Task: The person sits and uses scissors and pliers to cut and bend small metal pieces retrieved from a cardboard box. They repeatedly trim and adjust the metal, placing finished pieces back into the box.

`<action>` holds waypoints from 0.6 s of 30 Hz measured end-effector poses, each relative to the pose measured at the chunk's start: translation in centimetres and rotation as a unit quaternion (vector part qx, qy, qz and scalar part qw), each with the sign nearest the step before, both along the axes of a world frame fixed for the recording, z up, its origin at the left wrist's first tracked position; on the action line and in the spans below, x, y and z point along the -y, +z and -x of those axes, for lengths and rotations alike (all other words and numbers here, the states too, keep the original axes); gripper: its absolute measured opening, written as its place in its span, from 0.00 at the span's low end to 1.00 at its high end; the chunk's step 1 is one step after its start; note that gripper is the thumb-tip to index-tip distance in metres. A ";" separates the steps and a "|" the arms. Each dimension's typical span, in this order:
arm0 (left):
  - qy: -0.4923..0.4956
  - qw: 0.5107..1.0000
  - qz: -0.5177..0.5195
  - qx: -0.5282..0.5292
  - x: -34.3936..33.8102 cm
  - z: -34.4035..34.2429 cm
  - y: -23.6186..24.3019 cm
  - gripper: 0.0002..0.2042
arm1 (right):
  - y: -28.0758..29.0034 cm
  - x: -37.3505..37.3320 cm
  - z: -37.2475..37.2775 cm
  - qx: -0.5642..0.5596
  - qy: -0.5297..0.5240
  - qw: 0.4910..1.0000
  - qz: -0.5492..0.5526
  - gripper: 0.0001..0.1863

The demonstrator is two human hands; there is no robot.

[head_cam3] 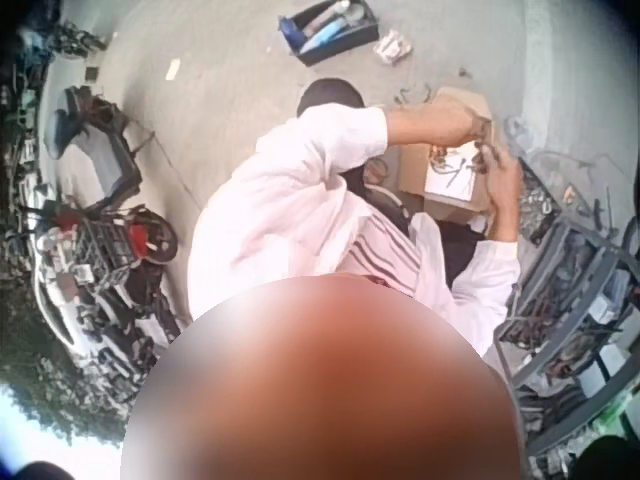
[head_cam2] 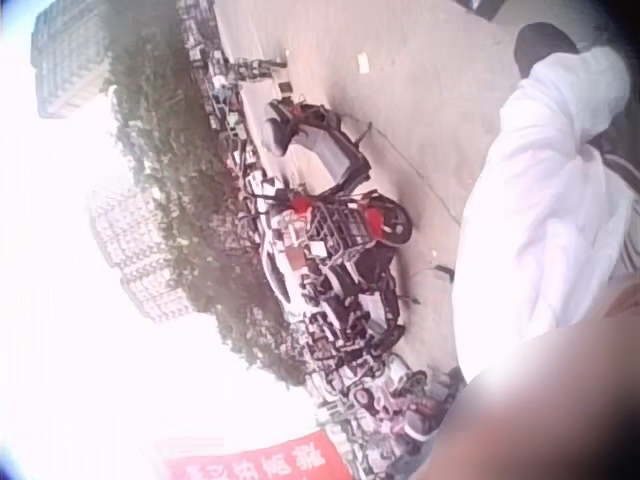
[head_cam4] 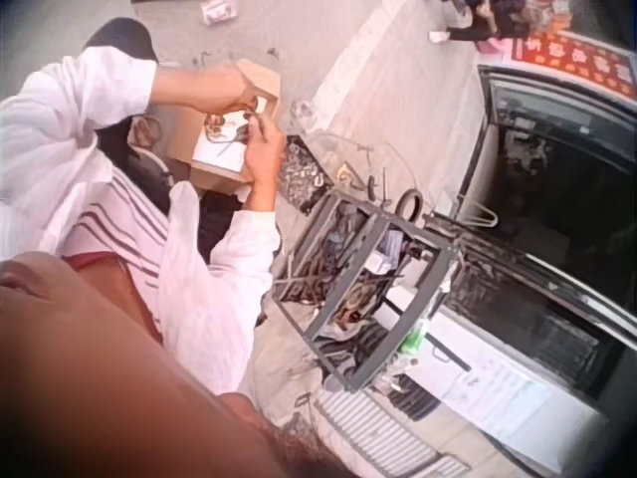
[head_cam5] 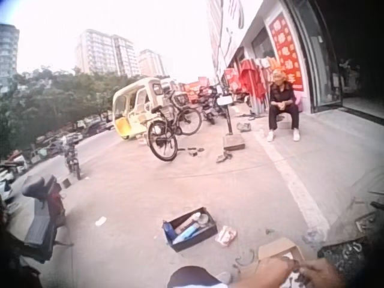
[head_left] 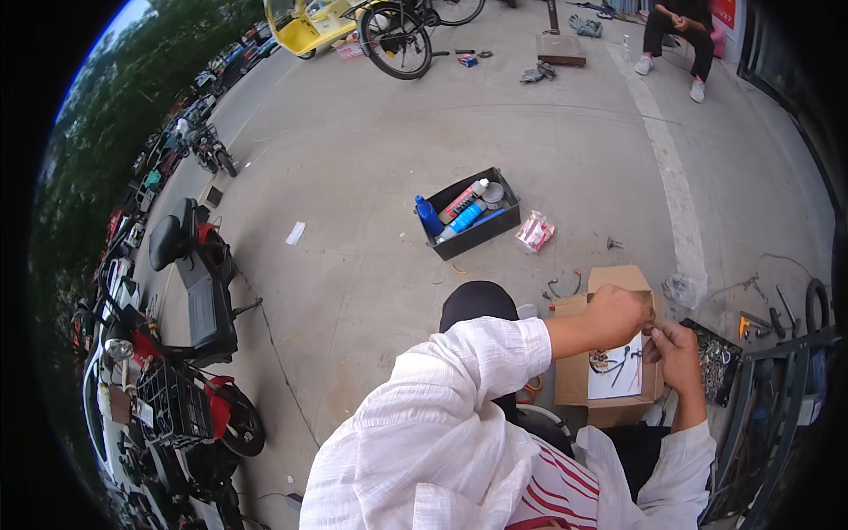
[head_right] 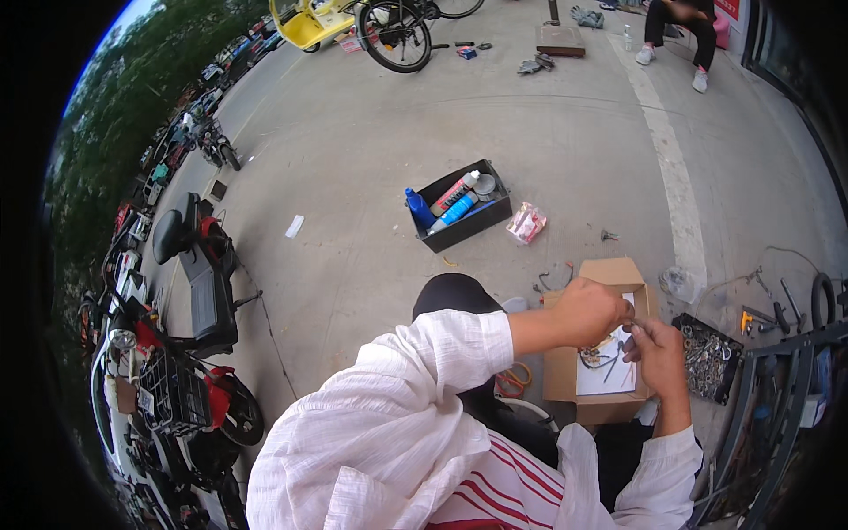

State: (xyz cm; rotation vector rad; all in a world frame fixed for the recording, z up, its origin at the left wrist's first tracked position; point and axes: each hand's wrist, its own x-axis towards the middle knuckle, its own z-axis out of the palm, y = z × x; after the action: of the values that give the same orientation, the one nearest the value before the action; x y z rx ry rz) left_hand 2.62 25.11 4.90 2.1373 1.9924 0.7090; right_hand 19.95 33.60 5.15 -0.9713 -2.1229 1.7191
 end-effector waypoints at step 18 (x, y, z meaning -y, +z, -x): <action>0.020 0.840 0.178 0.513 -2.7 -0.2 -0.4 0.09 | 0.5 -0.6 -1.1 -0.047 -0.080 0.933 -0.349 0.08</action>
State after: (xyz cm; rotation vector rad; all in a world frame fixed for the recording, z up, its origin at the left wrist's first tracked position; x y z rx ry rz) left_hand 2.82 27.77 4.49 1.0791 1.3838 1.0683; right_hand 21.06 34.25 5.63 -0.7895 -2.2470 0.7963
